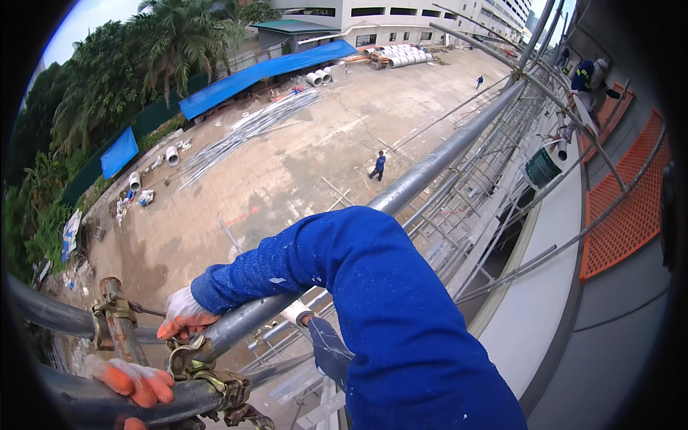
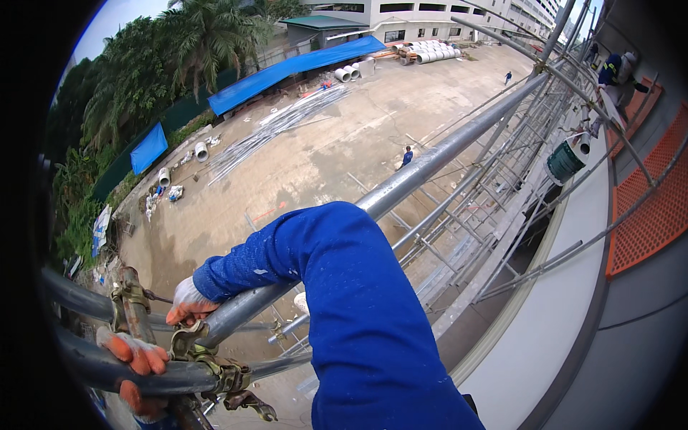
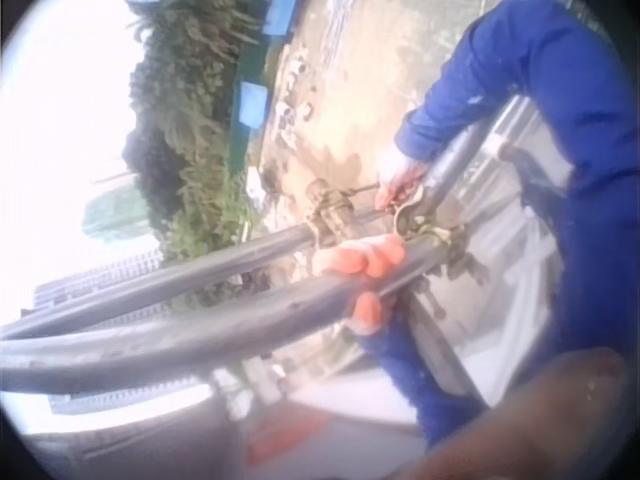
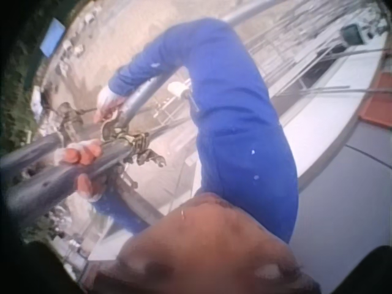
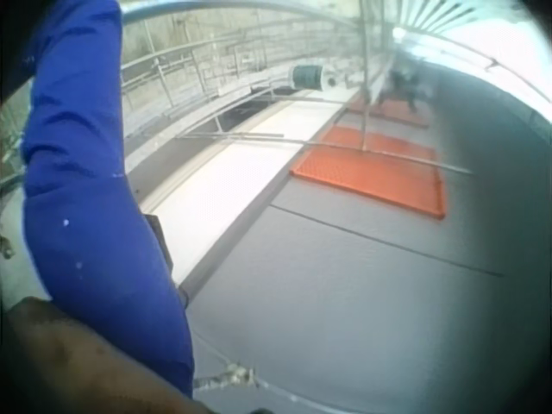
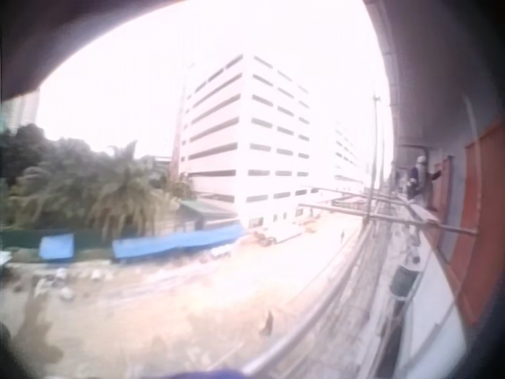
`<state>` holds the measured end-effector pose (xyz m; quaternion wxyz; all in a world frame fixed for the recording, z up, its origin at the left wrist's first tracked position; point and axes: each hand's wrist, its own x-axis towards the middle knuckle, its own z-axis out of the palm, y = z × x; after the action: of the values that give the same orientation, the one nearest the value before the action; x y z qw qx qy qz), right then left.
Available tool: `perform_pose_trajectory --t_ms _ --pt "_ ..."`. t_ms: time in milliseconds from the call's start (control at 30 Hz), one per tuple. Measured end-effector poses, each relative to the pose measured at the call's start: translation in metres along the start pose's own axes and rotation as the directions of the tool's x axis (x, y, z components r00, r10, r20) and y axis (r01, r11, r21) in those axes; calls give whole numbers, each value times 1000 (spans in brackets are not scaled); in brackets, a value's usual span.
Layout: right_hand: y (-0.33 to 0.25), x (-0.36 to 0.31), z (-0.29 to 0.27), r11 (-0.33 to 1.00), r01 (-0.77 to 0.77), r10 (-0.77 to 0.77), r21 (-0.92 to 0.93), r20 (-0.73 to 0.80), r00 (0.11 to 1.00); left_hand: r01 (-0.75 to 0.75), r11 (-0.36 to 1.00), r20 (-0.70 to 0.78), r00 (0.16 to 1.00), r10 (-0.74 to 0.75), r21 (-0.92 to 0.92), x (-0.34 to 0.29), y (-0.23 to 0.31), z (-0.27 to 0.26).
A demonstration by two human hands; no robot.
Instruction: The person tightens multiple metal scaffolding couplers using a spanner while standing on a scaffold. The hands manipulate the coupler nuts and rods to secure the structure.
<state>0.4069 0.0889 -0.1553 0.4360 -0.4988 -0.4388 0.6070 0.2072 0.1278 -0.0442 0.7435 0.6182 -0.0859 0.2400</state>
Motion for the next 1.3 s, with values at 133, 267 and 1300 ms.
perform_pose_trajectory --t_ms 133,267,1300 --pt "-4 -8 -7 997 51 -48 -62 43 998 43 987 11 999 -42 -158 2 4 22" --pt "-10 -17 -14 999 -9 11 -31 53 999 33 980 106 994 -13 -198 10 4 27" --pt "-94 -30 -44 601 196 23 -775 261 965 215 976 299 934 -196 -29 23 30 0"
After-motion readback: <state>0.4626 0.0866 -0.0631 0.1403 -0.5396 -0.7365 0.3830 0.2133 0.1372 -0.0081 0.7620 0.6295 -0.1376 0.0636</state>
